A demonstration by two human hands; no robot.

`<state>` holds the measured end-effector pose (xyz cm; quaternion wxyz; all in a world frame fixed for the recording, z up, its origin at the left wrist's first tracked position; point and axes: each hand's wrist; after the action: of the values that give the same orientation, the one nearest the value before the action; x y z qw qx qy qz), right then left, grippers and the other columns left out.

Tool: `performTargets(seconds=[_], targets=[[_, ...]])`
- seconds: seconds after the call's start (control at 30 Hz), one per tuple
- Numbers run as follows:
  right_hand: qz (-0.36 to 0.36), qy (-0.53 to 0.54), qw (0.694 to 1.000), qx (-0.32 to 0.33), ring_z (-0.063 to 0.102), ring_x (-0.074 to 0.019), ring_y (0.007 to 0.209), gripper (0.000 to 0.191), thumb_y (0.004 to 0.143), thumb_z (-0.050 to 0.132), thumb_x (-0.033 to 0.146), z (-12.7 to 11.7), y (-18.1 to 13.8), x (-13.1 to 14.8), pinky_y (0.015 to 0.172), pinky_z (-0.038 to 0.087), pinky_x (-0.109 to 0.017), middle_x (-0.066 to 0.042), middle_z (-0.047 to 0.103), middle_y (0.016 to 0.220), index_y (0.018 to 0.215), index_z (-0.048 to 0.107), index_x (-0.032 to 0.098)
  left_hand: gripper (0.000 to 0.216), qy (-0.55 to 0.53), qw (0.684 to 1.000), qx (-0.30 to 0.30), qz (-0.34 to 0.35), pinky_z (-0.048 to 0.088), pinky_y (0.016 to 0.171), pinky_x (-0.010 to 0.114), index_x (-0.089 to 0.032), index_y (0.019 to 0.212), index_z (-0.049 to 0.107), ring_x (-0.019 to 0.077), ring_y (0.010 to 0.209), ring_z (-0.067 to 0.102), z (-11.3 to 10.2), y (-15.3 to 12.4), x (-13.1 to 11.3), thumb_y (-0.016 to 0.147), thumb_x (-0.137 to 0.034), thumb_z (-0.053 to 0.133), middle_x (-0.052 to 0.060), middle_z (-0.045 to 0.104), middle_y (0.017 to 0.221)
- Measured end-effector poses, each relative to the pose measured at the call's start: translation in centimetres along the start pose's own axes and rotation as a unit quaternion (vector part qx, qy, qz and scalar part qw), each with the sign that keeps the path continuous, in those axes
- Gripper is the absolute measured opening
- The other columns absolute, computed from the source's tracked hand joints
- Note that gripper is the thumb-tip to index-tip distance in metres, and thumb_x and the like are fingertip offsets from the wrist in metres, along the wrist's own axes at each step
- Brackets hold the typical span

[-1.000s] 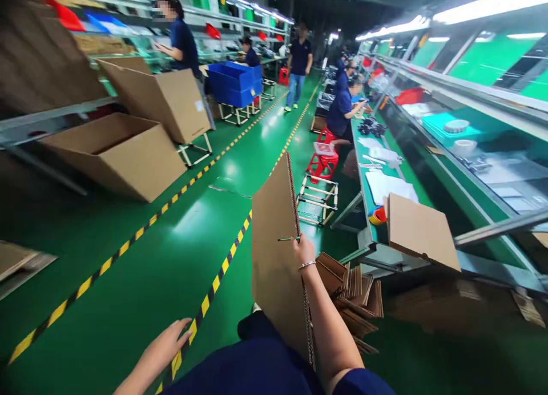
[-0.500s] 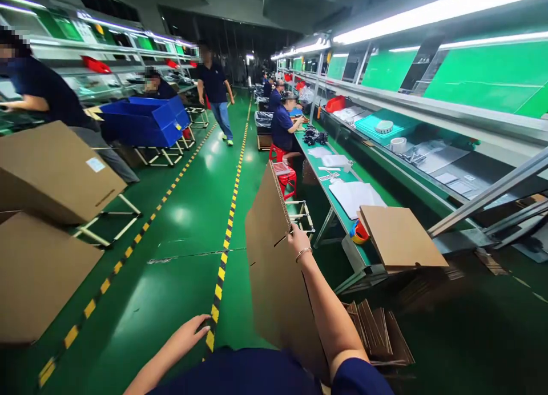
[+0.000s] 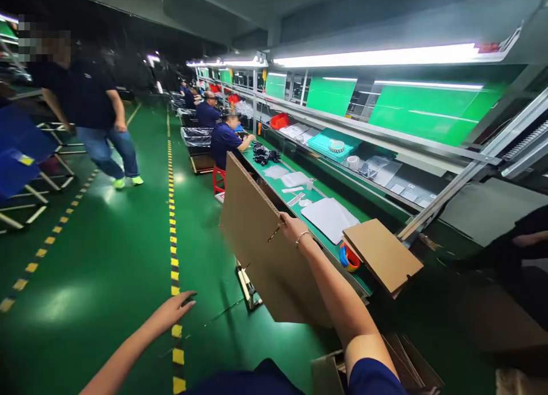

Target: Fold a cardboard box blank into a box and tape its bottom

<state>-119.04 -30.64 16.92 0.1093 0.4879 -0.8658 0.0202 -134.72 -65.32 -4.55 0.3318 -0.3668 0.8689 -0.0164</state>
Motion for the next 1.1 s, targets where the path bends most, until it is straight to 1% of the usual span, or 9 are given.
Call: performTargets(seconds=[0.13,0.23,0.3,0.47,0.6,0.7,0.83,0.93,1.1], targets=[[-0.019,-0.044,0.998,0.043,0.068,-0.0236,0.084,0.045,0.095,0.051,0.032,1.9,5.7,0.6,0.072,0.044,-0.029,-0.006,0.074,0.094,0.14,0.047,0.032,0.049,0.012,0.993,-0.094,0.073,0.045,0.105,0.036,-0.012,0.122,0.062,0.0264,0.119,0.061,-7.9,8.4,-3.7,0.089,-0.038,0.038,0.014,0.065,0.128],[-0.056,-0.065,0.992,0.09,0.07,-0.0227,0.083,0.045,0.094,0.054,0.031,5.1,9.8,0.5,0.07,0.045,-0.028,-0.004,0.074,0.091,0.139,0.049,0.035,0.049,0.019,0.957,-0.247,0.153,0.038,0.112,0.037,-0.013,0.128,0.056,0.025,0.127,0.053,-11.9,14.0,-7.7,0.092,-0.039,0.034,0.013,0.06,0.134],[-0.083,-0.071,0.987,0.118,0.071,-0.0227,0.079,0.045,0.093,0.054,0.03,7.0,12.5,0.4,0.068,0.046,-0.028,-0.004,0.075,0.089,0.137,0.051,0.036,0.049,0.047,0.936,-0.29,0.192,0.034,0.115,0.038,-0.013,0.132,0.053,0.0241,0.131,0.049,-13.7,17.6,-10.1,0.093,-0.037,0.033,0.014,0.057,0.137],[-0.137,-0.059,0.979,0.141,0.071,-0.0219,0.076,0.042,0.089,0.059,0.031,8.8,18.2,0.6,0.067,0.049,-0.028,-0.002,0.075,0.083,0.13,0.057,0.037,0.042,0.158,0.962,-0.15,0.164,0.016,0.119,0.055,-0.023,0.128,0.06,0.0262,0.133,0.047,-16.7,25.8,-12.9,0.092,-0.035,0.04,0.009,0.058,0.139],[-0.161,-0.047,0.979,0.113,0.07,-0.0243,0.099,0.048,0.091,0.056,0.025,9.1,19.6,-0.3,0.087,0.051,-0.036,-0.009,0.074,0.108,0.138,0.051,0.029,0.046,0.182,0.971,0.026,0.15,0.034,0.109,0.043,-0.025,0.118,0.068,0.0261,0.12,0.057,-19.1,30.4,-13.4,0.094,-0.044,0.034,0.007,0.067,0.127],[-0.183,-0.042,0.982,0.004,0.055,-0.0255,0.127,0.05,0.094,0.043,0.012,10.9,17.9,-1.7,0.108,0.04,-0.044,-0.014,0.06,0.137,0.142,0.047,0.02,0.045,0.183,0.966,0.109,0.147,0.046,0.083,0.031,-0.023,0.099,0.076,0.0259,0.096,0.066,-21.0,33.2,-14.4,0.088,-0.051,0.043,0.007,0.075,0.104],[-0.19,-0.068,0.96,-0.193,0.05,-0.0241,0.133,0.058,0.091,0.034,0.004,14.5,13.9,-2.9,0.109,0.036,-0.043,-0.012,0.052,0.145,0.147,0.042,0.017,0.039,0.169,0.945,0.198,0.196,0.042,0.064,0.024,-0.02,0.07,0.075,0.0188,0.067,0.064,-22.9,36.5,-16.1,0.08,-0.052,0.055,0.003,0.072,0.071],[-0.172,-0.064,0.947,-0.263,0.052,-0.0215,0.13,0.057,0.093,0.035,0.007,16.0,12.3,-2.8,0.107,0.034,-0.039,-0.008,0.057,0.141,0.148,0.04,0.02,0.031,0.161,0.93,0.217,0.249,0.042,0.065,0.022,-0.021,0.072,0.073,0.017,0.07,0.064,-23.2,38.0,-16.8,0.079,-0.047,0.059,0.001,0.072,0.073],[-0.117,-0.022,0.949,-0.292,0.066,-0.0197,0.094,0.032,0.098,0.042,0.019,15.2,14.1,-2.2,0.086,0.041,-0.034,-0.007,0.074,0.104,0.123,0.062,0.021,0.02,0.192,0.919,0.148,0.312,0.045,0.078,0.028,-0.023,0.091,0.069,0.02,0.076,0.066,-21.8,39.1,-16.8,0.081,-0.039,0.062,0.003,0.071,0.074]])
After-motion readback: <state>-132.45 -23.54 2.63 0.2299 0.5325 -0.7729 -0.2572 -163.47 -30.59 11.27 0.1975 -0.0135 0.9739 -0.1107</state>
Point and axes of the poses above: each hand's wrist, its own y-axis towards the middle knuckle, its own z-axis out of the palm, x = y × z
